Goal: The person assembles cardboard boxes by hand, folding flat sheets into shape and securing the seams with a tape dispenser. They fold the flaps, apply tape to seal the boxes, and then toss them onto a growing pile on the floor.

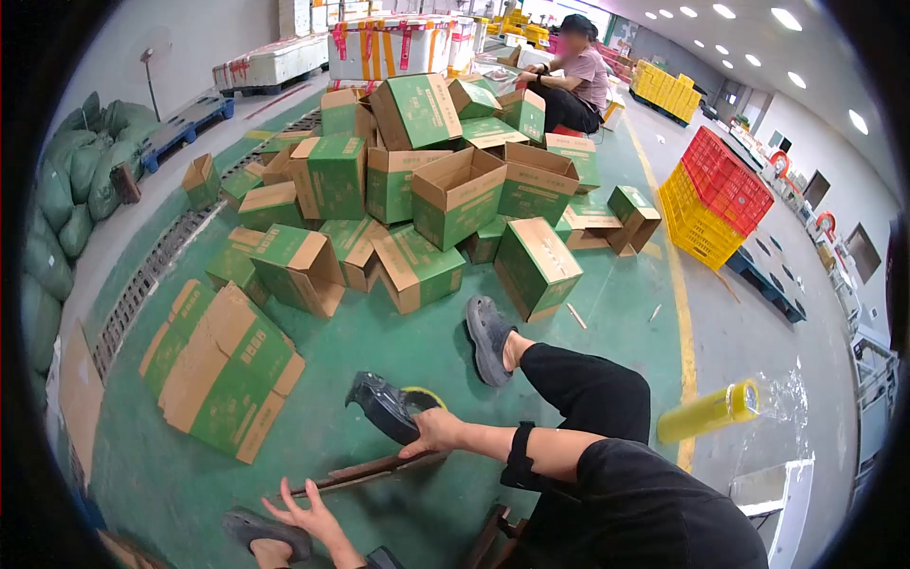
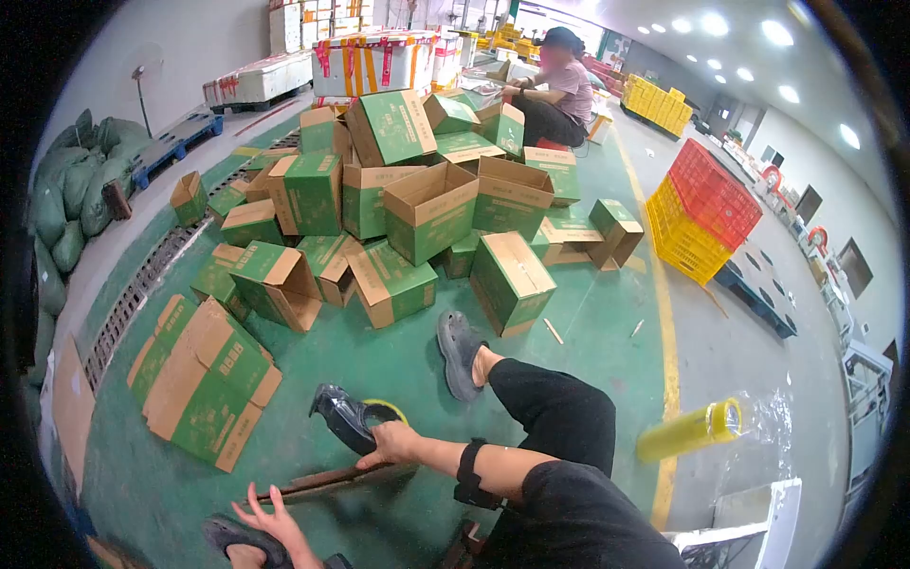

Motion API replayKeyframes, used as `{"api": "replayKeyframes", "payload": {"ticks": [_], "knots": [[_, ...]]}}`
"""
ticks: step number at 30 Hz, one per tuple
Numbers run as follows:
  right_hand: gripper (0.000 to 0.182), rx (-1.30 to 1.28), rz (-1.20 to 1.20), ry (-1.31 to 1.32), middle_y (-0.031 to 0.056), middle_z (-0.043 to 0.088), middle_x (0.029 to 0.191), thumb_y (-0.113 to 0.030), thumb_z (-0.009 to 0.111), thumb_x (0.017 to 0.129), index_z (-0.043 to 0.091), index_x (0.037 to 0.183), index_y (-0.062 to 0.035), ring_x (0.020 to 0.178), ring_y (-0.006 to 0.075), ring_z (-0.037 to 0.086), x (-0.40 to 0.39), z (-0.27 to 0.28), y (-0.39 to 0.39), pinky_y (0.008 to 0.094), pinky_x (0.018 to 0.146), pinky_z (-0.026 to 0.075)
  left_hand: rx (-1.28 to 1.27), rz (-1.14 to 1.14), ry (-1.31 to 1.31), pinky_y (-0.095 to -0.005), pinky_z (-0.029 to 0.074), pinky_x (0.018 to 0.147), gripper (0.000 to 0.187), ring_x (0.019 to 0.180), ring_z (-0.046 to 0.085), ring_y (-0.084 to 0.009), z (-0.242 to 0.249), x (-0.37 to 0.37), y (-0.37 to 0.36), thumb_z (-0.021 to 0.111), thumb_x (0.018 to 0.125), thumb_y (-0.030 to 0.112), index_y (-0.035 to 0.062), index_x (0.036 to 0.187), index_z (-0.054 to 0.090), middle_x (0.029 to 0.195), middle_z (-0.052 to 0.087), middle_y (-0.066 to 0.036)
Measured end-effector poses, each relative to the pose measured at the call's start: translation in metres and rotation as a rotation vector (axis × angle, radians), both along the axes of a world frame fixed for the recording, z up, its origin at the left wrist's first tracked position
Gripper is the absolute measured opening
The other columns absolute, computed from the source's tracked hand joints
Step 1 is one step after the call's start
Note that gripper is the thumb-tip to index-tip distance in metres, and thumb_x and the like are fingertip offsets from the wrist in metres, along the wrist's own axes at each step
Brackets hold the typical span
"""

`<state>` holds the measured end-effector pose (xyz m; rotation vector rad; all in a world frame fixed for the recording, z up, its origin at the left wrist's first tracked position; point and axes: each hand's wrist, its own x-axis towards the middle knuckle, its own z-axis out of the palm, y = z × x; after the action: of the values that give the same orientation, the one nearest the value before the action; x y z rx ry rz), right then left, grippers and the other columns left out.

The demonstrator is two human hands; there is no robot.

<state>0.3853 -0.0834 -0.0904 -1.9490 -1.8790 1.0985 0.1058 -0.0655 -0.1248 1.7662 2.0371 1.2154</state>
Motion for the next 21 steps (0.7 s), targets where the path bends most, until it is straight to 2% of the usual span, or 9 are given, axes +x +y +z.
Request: {"api": "replayKeyframes", "payload": {"ticks": [2,4,5,8,13,14,15,17,21], "knots": [[0.062,0.037,0.039,-0.143,0.0188,0.061,0.078,-0.056,0.064,0.063,0.057,0.089,-0.0003,0.080,0.0338,0.058,0.001,0.002,-0.001,0.0396,0.076,0.041,-0.109,-0.002,-0.254,-0.0464,0.021,0.100,0.048,0.124,0.021,-0.0349,0.004,0.004,0.002,0.059,0.080,0.028,0.0113,0.122,0.043,0.137,0.012,-0.020],[0.054,0.238,0.207,-0.199,0.0170,0.061,0.075,-0.051,0.064,0.065,0.057,0.089,-0.0034,0.077,0.0308,0.059,0.009,-0.010,-0.007,0.0385,0.077,0.040,-0.129,-0.043,-0.256,-0.0454,0.021,0.099,0.047,0.124,0.022,-0.0342,0.005,-0.001,0.003,0.059,0.081,0.026,0.0102,0.122,0.042,0.135,0.015,-0.020],[0.049,0.068,0.235,-0.264,0.0160,0.061,0.074,-0.046,0.064,0.064,0.056,0.089,-0.0049,0.075,0.0301,0.059,0.010,-0.006,-0.010,0.0377,0.078,0.038,-0.150,-0.096,-0.262,-0.0444,0.022,0.099,0.047,0.123,0.023,-0.0335,0.005,-0.004,0.004,0.058,0.081,0.024,0.0090,0.122,0.042,0.133,0.017,-0.020],[0.046,0.063,0.102,-0.194,0.0148,0.060,0.072,-0.044,0.065,0.062,0.056,0.085,-0.0055,0.073,0.0310,0.058,0.006,-0.002,-0.012,0.0376,0.075,0.039,-0.194,-0.167,-0.260,-0.0425,0.022,0.099,0.046,0.121,0.025,-0.0327,0.004,-0.015,0.005,0.057,0.080,0.019,0.0079,0.122,0.041,0.128,0.023,-0.019],[0.041,0.472,-0.103,-0.090,0.0139,0.060,0.070,-0.038,0.069,0.059,0.055,0.078,-0.0053,0.073,0.0297,0.057,-0.012,0.012,0.040,0.0369,0.076,0.038,-0.346,-0.206,-0.288,-0.0392,0.033,0.091,0.059,0.108,0.039,-0.0326,0.034,-0.003,-0.002,0.055,0.068,0.002,0.0077,0.124,0.038,0.118,0.029,-0.017],[0.041,0.534,-0.082,-0.086,0.0133,0.060,0.070,-0.037,0.070,0.059,0.054,0.078,-0.0050,0.074,0.0288,0.057,-0.017,0.011,0.053,0.0366,0.077,0.038,-0.255,-0.228,-0.191,-0.0386,0.038,0.086,0.056,0.098,0.048,-0.0344,0.046,0.006,-0.002,0.055,0.065,0.003,0.0056,0.120,0.043,0.108,0.043,-0.020],[0.040,0.601,-0.060,-0.088,0.0127,0.060,0.071,-0.036,0.071,0.059,0.054,0.078,-0.0047,0.075,0.0280,0.057,-0.022,0.010,0.066,0.0363,0.078,0.038,-0.255,-0.233,-0.173,-0.0386,0.038,0.086,0.056,0.098,0.048,-0.0344,0.047,0.003,0.006,0.055,0.065,0.003,0.0056,0.120,0.043,0.108,0.043,-0.020],[0.042,0.544,-0.010,-0.073,0.0132,0.060,0.073,-0.036,0.071,0.059,0.054,0.080,-0.0043,0.078,0.0271,0.057,-0.033,-0.010,0.081,0.0351,0.081,0.036,-0.716,-0.282,0.009,-0.0384,0.040,0.083,0.049,0.091,0.054,-0.0374,0.039,-0.007,0.035,0.055,0.065,0.006,0.0008,0.114,0.048,0.092,0.056,-0.024],[0.046,0.644,-0.053,-0.014,0.0114,0.058,0.067,-0.038,0.073,0.056,0.055,0.081,-0.0039,0.072,0.0258,0.056,-0.047,-0.020,0.091,0.0339,0.078,0.037,-0.879,-0.253,0.096,-0.0401,0.043,0.078,0.036,0.089,0.056,-0.0397,-0.027,-0.019,0.095,0.051,0.066,0.006,-0.0082,0.099,0.052,0.089,0.058,-0.028]]}}
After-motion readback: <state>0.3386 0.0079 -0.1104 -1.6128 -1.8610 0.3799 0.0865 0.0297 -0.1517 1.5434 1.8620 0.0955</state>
